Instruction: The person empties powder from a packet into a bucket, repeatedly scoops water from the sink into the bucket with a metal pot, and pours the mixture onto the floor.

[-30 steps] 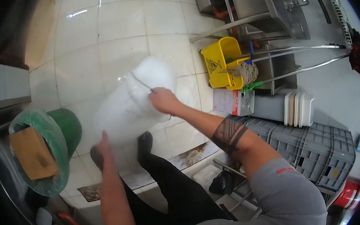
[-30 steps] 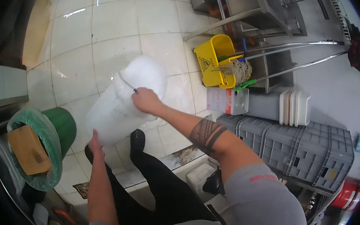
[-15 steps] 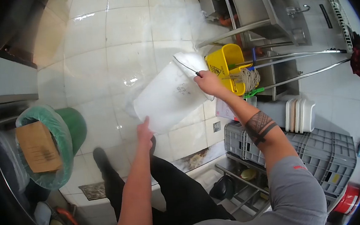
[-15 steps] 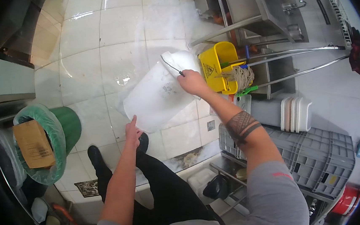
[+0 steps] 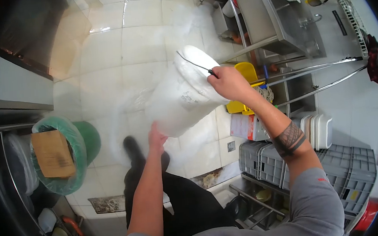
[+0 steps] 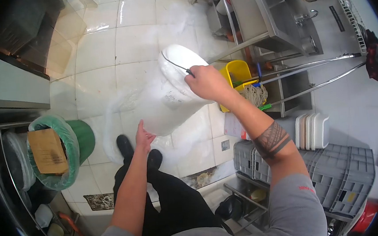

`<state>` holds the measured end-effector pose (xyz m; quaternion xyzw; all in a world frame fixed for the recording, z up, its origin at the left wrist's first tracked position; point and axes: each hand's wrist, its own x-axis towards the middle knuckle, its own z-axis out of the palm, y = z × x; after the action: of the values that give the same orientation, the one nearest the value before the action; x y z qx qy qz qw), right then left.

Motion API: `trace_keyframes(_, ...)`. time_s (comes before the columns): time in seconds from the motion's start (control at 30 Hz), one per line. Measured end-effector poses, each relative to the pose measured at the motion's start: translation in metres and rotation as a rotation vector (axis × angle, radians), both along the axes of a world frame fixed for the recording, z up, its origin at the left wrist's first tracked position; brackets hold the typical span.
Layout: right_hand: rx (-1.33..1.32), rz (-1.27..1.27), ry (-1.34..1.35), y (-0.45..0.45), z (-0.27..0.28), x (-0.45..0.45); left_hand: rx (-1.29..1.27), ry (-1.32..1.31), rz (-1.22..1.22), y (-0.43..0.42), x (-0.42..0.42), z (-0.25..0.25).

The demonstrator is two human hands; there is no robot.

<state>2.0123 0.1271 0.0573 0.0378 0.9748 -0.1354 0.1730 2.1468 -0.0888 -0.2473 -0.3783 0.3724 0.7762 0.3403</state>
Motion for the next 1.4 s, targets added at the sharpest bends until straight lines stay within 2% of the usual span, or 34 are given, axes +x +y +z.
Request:
trace_keyframes(0.1,-0.063,0.060,0.019,-0.023,0.003,-0.011,-0.036,-0.001,0.108,-0.023,-0.010,-0.006)
trace_keyframes(0.2,-0.118,0.150,0.020,-0.049,-0.014,-0.029,-0.072,-0.087,0.166,-0.057,-0.019,-0.041)
trace_keyframes(0.47,-0.282,0.169,-0.204,-0.111,-0.099,-0.112,-0.094,-0.048,0.382,-0.134,-0.056,-0.057)
trace_keyframes(0.5,-0.313,0.164,-0.261,-0.115,-0.113,-0.125,-0.172,-0.127,0.378,-0.144,-0.059,-0.064)
trace_keyframes(0.57,-0.313,0.192,-0.268,-0.126,-0.143,-0.155,-0.262,-0.225,0.388,-0.156,-0.068,-0.072)
trace_keyframes(0.67,-0.308,0.238,-0.301,-0.150,-0.194,-0.197,-0.235,-0.137,0.449,-0.166,-0.084,-0.093)
trace_keyframes(0.7,-0.299,0.247,-0.332,-0.162,-0.208,-0.209,-0.290,-0.095,0.365,-0.168,-0.086,-0.102)
trace_keyframes(1.0,-0.208,0.440,-0.396,-0.264,-0.288,-0.261,-0.135,-0.306,0.610,-0.193,-0.105,-0.132)
trace_keyframes(1.4,-0.167,0.512,-0.379,-0.332,-0.305,-0.325,-0.053,-0.265,0.710,-0.211,-0.169,-0.131)
